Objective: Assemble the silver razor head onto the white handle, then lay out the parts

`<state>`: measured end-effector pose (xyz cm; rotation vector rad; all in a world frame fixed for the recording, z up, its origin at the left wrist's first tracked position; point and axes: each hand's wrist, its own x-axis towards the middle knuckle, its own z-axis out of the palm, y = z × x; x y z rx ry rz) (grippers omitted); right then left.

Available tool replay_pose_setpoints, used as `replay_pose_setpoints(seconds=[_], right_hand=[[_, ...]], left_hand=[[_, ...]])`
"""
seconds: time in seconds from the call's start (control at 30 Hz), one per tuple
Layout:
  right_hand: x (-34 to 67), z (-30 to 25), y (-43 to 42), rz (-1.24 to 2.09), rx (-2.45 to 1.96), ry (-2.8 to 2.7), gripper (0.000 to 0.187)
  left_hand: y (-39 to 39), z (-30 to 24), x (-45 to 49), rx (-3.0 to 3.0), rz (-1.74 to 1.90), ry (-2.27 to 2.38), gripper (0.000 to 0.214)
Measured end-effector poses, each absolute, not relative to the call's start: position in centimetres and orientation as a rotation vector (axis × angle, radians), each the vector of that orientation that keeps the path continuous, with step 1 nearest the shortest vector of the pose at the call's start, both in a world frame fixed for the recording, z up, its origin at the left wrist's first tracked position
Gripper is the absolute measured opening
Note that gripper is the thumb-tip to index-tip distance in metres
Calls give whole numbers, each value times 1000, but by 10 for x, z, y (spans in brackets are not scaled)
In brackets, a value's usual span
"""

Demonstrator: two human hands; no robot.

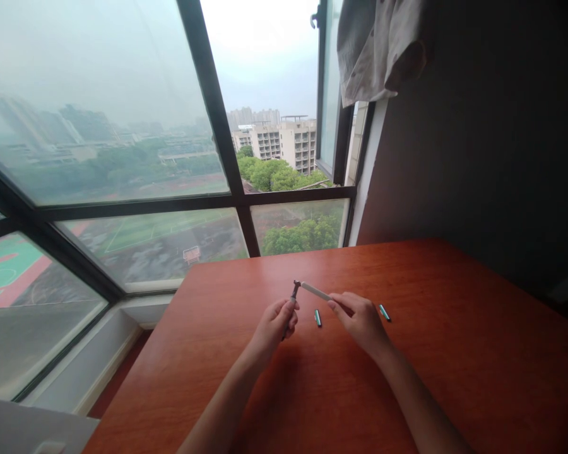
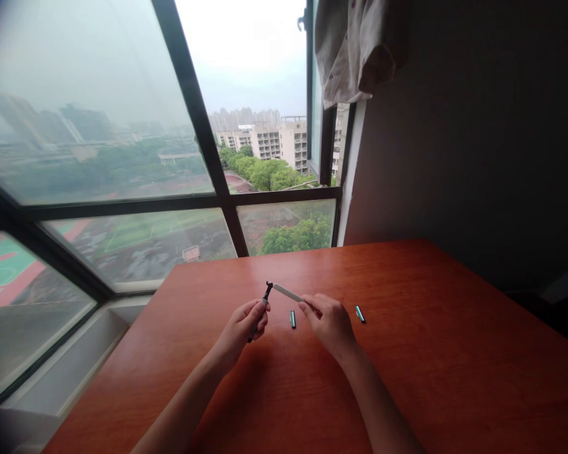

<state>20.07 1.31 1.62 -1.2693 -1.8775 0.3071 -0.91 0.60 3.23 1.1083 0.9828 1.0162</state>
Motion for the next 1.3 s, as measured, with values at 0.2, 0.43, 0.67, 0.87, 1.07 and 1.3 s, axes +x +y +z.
replay_pose_setpoints(seconds=[0.2,0.43,0.67,0.87,1.07,1.3], right_hand=[[199,16,13,319,-1267,-1896,29],[200,16,13,318,-1265,-1882,29],[202,17,13,320,-1291,-1861,26],[197,17,12,404,-1247,-1767,26],[184,18,7,639,-1205,-1727,38],[175,23,0,780,-1130,-1724,44]], left_hand=[[4,24,-6,1216,904,982,40],[5,23,-5,1188,954,985,42],[8,29,-9,1122,1046,989,42],[8,28,-9,1145,1035,990,39],[5,27,-6,1111,1005,954,39],[2,29,-4,1096,1004,892,38]])
